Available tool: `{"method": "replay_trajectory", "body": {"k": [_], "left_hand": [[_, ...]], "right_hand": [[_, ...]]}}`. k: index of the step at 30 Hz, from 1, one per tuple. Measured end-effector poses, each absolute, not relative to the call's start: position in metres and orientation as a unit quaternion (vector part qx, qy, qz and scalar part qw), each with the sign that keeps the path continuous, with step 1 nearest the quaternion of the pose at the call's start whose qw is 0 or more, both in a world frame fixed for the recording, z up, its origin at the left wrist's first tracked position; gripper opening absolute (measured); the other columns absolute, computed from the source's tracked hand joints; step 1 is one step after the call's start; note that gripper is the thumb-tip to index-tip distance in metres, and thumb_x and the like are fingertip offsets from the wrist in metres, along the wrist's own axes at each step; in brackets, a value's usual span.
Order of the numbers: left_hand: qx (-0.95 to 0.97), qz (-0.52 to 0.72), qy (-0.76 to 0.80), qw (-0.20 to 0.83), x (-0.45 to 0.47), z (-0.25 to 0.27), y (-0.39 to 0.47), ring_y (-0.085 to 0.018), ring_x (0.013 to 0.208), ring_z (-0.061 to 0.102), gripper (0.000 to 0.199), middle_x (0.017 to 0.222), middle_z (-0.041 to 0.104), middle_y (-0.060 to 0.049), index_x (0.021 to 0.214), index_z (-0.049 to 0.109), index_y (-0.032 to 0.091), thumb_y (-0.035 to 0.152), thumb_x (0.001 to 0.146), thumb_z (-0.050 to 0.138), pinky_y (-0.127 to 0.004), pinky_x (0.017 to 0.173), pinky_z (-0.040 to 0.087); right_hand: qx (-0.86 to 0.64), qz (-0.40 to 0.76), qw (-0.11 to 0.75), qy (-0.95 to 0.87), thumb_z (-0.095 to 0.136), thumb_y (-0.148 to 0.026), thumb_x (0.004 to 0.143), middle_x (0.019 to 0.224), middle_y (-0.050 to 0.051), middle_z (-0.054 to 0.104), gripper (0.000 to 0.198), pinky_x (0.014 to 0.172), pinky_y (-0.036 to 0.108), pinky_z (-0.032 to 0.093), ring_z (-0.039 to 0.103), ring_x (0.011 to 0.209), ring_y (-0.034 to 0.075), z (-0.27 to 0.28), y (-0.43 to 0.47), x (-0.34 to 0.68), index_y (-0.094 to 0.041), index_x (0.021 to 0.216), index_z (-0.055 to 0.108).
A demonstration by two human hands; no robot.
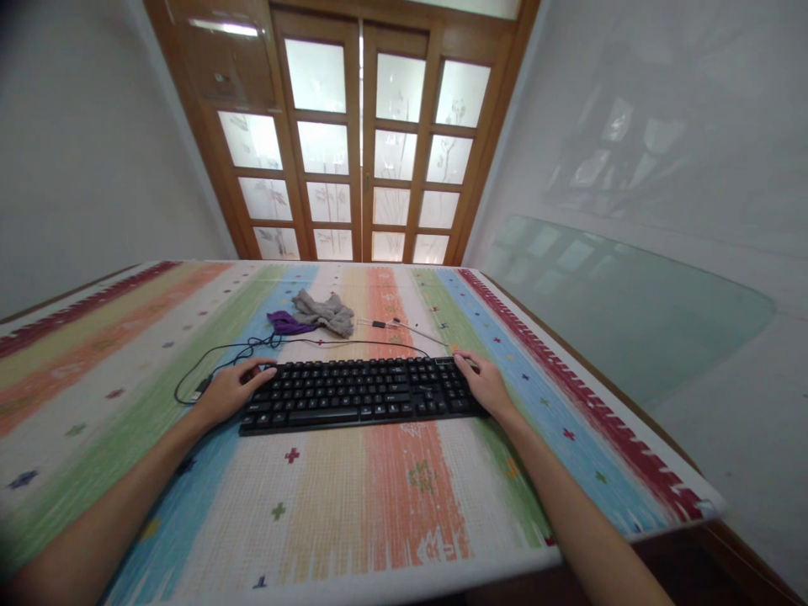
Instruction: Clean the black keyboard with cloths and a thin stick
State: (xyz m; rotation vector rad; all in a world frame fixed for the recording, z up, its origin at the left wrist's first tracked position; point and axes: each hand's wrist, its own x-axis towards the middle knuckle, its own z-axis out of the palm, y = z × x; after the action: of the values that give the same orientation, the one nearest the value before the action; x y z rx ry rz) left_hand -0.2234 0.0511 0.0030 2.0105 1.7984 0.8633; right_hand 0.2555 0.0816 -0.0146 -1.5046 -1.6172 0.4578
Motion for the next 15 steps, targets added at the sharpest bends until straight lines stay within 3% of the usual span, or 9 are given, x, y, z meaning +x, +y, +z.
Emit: {"method": "replay_trajectory", "body": {"k": [15], "left_hand": [[0.693, 0.298, 0.638, 0.154, -0.2194, 0.0070, 0.0482, -0.021, 0.064, 0.059, 0.055, 0.066, 0.063, -0.001, 0.097, 0.071, 0.019, 0.066, 0.079, 0.047, -0.032, 0.067, 0.045]], "right_hand": [[-0.592, 0.182, 0.393, -0.680, 0.034, -0.063, 0.093, 0.108, 0.009, 0.074, 0.053, 0.104, 0.040, 0.042, 0.064, 0.107, 0.027, -0.0116, 0.0796, 0.2577, -0.024, 0.095, 0.070]]}}
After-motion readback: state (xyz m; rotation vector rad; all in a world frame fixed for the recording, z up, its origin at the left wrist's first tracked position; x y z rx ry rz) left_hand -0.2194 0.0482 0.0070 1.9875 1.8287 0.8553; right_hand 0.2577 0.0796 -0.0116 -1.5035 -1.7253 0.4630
